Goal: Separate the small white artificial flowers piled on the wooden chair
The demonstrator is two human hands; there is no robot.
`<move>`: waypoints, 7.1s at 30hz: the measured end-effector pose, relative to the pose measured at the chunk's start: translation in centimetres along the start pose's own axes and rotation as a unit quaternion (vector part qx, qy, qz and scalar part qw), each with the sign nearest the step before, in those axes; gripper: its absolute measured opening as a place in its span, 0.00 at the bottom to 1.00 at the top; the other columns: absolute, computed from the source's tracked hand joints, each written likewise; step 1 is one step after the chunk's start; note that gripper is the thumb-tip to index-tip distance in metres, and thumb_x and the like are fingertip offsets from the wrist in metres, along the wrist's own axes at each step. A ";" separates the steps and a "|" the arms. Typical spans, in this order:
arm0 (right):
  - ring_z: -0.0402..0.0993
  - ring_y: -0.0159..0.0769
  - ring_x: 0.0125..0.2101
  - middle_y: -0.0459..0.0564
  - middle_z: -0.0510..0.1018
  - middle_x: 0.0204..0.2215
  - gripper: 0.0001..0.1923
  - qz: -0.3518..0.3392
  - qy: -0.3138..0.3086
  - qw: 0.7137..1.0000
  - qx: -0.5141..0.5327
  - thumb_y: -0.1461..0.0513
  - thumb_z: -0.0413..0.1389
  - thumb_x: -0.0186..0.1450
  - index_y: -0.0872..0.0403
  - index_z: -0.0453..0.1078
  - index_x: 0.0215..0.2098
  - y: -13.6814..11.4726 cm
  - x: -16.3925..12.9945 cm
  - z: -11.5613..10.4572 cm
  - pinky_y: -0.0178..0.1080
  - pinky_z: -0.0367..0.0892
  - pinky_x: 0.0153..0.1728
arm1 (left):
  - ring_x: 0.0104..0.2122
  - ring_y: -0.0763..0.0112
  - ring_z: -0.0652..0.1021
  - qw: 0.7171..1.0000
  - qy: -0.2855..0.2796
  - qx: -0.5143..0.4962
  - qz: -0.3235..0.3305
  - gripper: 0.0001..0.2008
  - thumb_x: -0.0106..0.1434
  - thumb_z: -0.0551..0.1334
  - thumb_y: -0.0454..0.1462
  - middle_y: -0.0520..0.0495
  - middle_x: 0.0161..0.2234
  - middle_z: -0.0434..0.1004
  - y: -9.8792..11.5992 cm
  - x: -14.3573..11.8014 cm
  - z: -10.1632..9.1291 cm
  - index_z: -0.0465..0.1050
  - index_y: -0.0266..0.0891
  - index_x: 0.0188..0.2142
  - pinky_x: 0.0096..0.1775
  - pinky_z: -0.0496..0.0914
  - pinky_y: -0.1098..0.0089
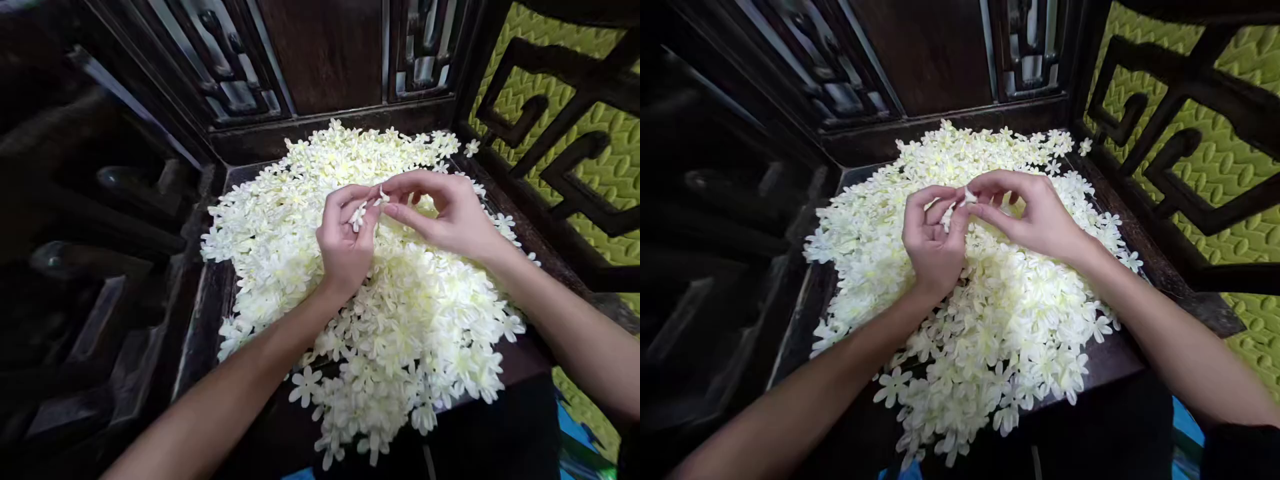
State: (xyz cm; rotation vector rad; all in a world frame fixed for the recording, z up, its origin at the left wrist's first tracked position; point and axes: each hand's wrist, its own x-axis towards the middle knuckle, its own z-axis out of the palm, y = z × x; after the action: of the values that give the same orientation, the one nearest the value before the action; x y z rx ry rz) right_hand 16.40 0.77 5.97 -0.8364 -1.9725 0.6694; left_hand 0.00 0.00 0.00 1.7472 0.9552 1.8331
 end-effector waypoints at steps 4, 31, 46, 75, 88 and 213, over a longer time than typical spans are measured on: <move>0.78 0.36 0.37 0.51 0.83 0.38 0.09 0.000 0.007 1.000 -0.010 0.59 0.61 0.68 0.56 0.79 0.42 -0.3 0.1 0.0 0.41 0.72 0.39 | 0.42 0.73 0.81 1.000 0.006 0.021 -0.014 0.06 0.69 0.60 0.40 0.50 0.43 0.76 -0.4 -0.2 -0.3 0.67 0.44 0.45 0.39 0.77 0.74; 0.78 0.38 0.39 0.52 0.82 0.38 0.08 0.010 -0.010 1.000 -0.010 0.68 0.60 0.64 0.58 0.79 0.41 -0.3 -0.1 -0.2 0.43 0.72 0.41 | 0.28 0.80 0.77 0.999 0.029 -0.014 -0.034 0.17 0.57 0.72 0.38 0.53 0.33 0.72 -0.3 -0.1 -0.1 0.62 0.39 0.28 0.24 0.70 0.77; 0.78 0.37 0.36 0.50 0.83 0.36 0.07 0.036 0.044 0.998 -0.004 0.69 0.59 0.64 0.57 0.78 0.39 -0.4 0.0 -0.1 0.42 0.71 0.39 | 0.59 0.62 0.75 0.999 -0.037 -0.024 -0.016 0.18 0.68 0.61 0.38 0.43 0.57 0.73 0.0 -0.3 0.0 0.62 0.46 0.56 0.49 0.80 0.63; 0.77 0.38 0.33 0.49 0.82 0.32 0.03 0.067 0.066 0.996 -0.002 0.64 0.62 0.65 0.54 0.79 0.36 0.1 0.1 0.1 0.42 0.69 0.34 | 0.43 0.70 0.80 0.997 -0.053 0.050 -0.019 0.07 0.63 0.66 0.35 0.46 0.43 0.80 -0.2 0.1 -0.2 0.80 0.40 0.41 0.43 0.77 0.69; 0.74 0.37 0.31 0.49 0.82 0.33 0.07 0.068 -0.038 0.993 -0.092 0.61 0.62 0.63 0.55 0.79 0.39 -0.2 -0.1 -0.4 0.42 0.67 0.32 | 0.39 0.72 0.80 0.996 -0.041 0.006 -0.081 0.07 0.67 0.62 0.39 0.47 0.39 0.80 -0.1 -0.1 -0.1 0.76 0.41 0.43 0.40 0.75 0.71; 0.72 0.33 0.27 0.50 0.78 0.26 0.08 0.175 0.008 0.979 0.108 0.61 0.60 0.67 0.56 0.78 0.33 -0.9 0.3 -0.6 0.35 0.65 0.26 | 0.35 0.74 0.82 1.000 0.006 0.030 -0.005 0.06 0.63 0.67 0.37 0.50 0.37 0.83 -0.3 -0.2 -0.3 0.79 0.42 0.40 0.38 0.78 0.73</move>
State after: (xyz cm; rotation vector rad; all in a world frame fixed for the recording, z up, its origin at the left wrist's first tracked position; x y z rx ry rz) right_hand 16.53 0.55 7.04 -1.0601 -1.7142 1.0576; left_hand -0.33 0.00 -0.36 1.7653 1.0307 1.8278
